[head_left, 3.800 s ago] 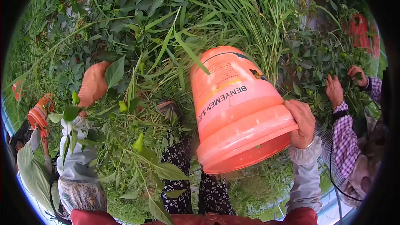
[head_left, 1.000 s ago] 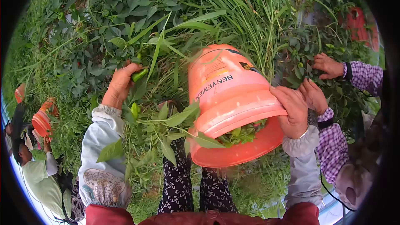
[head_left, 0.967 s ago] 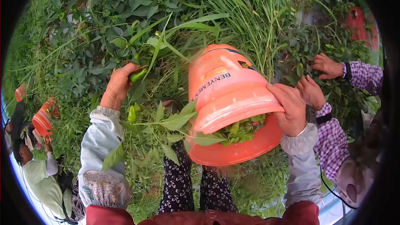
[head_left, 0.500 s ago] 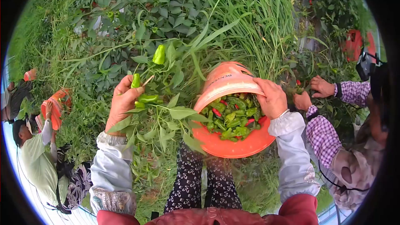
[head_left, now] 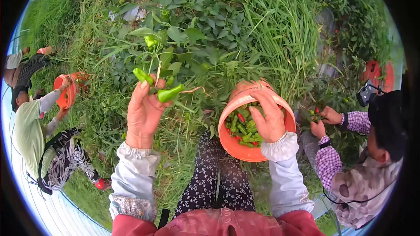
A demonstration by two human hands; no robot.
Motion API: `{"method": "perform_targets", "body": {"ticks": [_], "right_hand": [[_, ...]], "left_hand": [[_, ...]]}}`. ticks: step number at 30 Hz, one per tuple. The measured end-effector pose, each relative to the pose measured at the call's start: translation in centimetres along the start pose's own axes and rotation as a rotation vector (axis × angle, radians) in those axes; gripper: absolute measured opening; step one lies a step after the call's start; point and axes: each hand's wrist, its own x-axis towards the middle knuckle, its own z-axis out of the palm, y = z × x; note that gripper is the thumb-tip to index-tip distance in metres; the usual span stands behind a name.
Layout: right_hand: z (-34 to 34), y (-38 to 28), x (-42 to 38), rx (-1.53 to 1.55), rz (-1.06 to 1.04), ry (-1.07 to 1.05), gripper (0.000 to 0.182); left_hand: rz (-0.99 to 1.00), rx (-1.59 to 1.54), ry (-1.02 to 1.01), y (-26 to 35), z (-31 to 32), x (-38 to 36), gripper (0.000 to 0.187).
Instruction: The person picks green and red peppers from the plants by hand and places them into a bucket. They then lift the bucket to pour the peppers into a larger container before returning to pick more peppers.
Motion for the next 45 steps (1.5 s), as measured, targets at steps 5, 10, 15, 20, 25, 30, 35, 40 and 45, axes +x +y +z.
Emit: {"method": "perform_targets", "body": {"ticks": [5,10,15,20,25,30,35,40,45], "right_hand": [[0.4,-5.2,-2.3,0.264,0.098,-0.078,0.027],[0.3,-9.1,-4.0,0.549,0.161,-0.15,0.022],[-1.4,-17.1,-4.2,0.585,0.081,-0.192,0.021],[-3.2,-22.4,-4.8,0.458,-0.092,-0.371,0.039],[-3.7,-24.3,-5.6,0.101,0.007,-0.325,0.044],[-4.1,-23.2,-6.3,-0.251,-0.315,-0.161,0.036],[-5.5,-23.5,-7.9,-0.292,-0.248,-0.285,0.026],[-5.1,-23.0,-8.8,-0.277,-0.171,-0.188,0.024],[-6.5,-19.0,-8.0,-0.479,0.178,-0.281,0.025]], "left_hand": [[-0.045,-0.213,-0.076,1.9,1.4,-4.3,0.022],[-0.054,-0.359,-0.152,4.0,3.9,-9.3,0.019],[-0.051,-0.243,-0.103,4.4,7.4,-12.9,0.02],[0.016,0.094,0.049,3.5,9.5,-15.1,0.02],[0.063,0.414,0.028,2.7,10.2,-16.4,0.017],[0.173,0.788,0.007,2.0,11.1,-17.5,0.023],[0.066,0.953,-0.032,2.9,13.5,-19.9,0.03],[0.408,1.346,0.023,0.9,13.8,-20.5,0.028],[0.406,1.39,0.142,1.4,14.8,-21.0,0.028]]}}
